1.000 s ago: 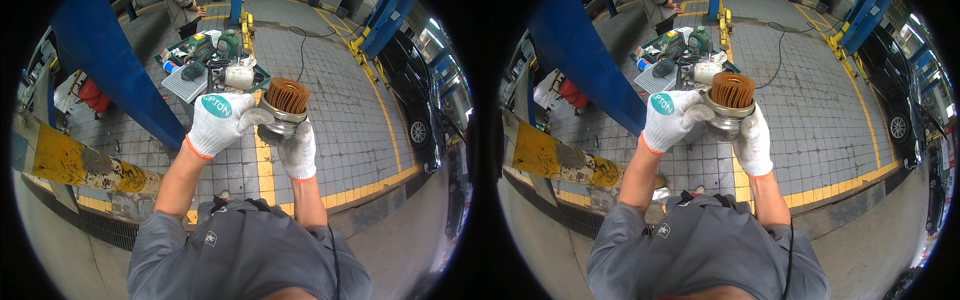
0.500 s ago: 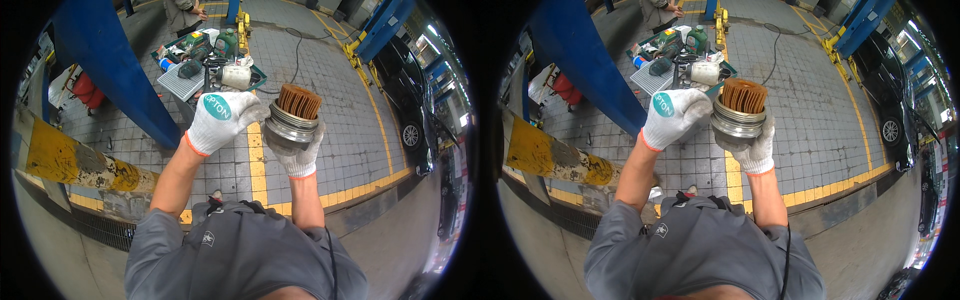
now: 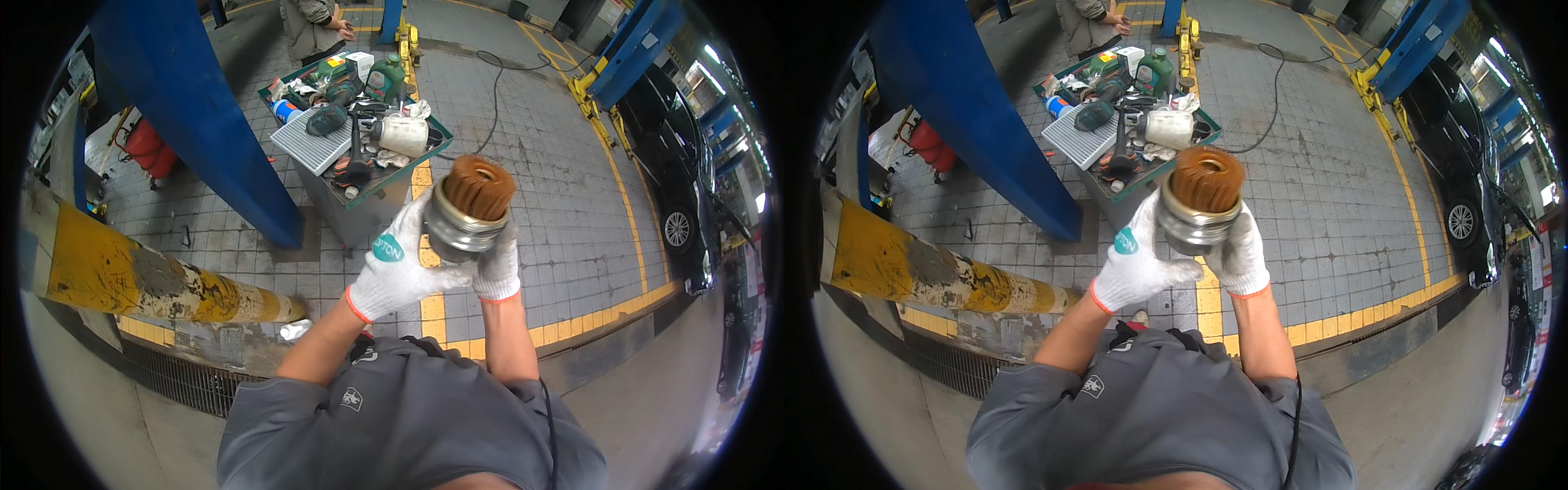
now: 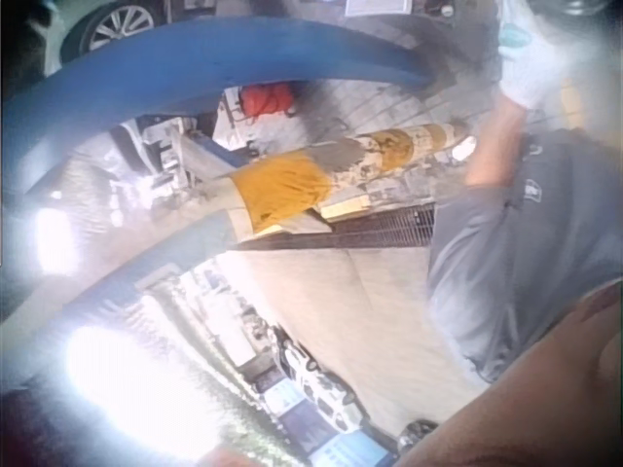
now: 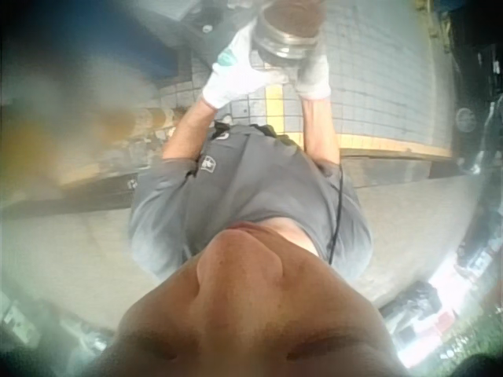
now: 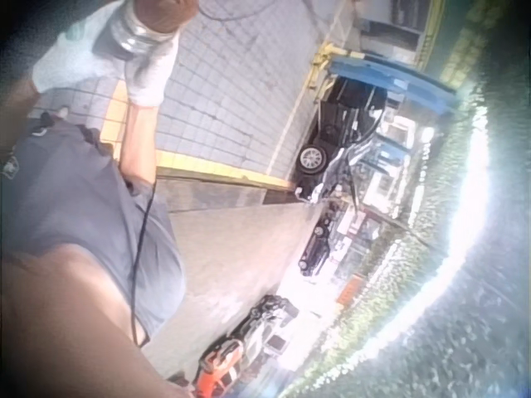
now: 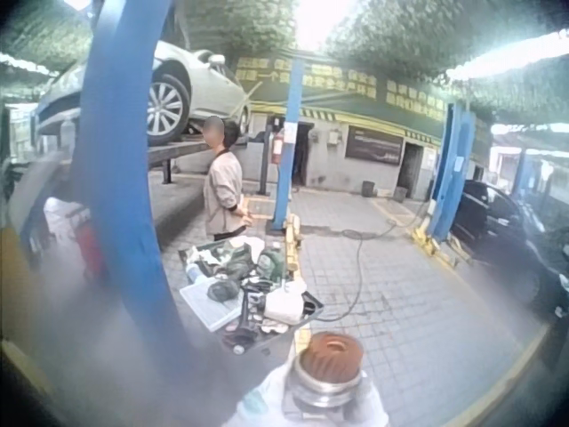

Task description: The person holds an oil filter and wraps white tape around its metal base. They rotate the filter while applying the tape in a continuous spiral, then tear the tape and press it down to secure it.

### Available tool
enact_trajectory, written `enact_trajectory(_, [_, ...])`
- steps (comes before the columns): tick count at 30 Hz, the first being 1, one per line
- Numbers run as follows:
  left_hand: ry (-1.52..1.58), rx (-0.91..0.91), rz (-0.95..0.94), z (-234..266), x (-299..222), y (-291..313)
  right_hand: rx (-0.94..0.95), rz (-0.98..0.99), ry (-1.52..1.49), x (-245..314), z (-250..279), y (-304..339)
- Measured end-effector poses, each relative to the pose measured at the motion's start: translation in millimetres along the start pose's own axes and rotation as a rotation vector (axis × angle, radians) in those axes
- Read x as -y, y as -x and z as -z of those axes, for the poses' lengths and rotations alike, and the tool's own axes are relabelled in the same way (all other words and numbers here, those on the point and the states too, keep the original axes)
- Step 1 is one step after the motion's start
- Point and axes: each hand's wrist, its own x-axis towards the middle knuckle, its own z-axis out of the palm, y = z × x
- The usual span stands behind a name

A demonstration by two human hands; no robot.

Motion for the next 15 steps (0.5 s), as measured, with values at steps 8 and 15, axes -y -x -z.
enact_trajectory(8, [0.301,-0.048,0.418,47,32,8,0.041,-0.068,0.208,-60,-29,-27])
enact_trajectory(15, [0.308,-0.095,0.504,86,57,-10,0.104,-0.001,0.525,-66,-44,-71])
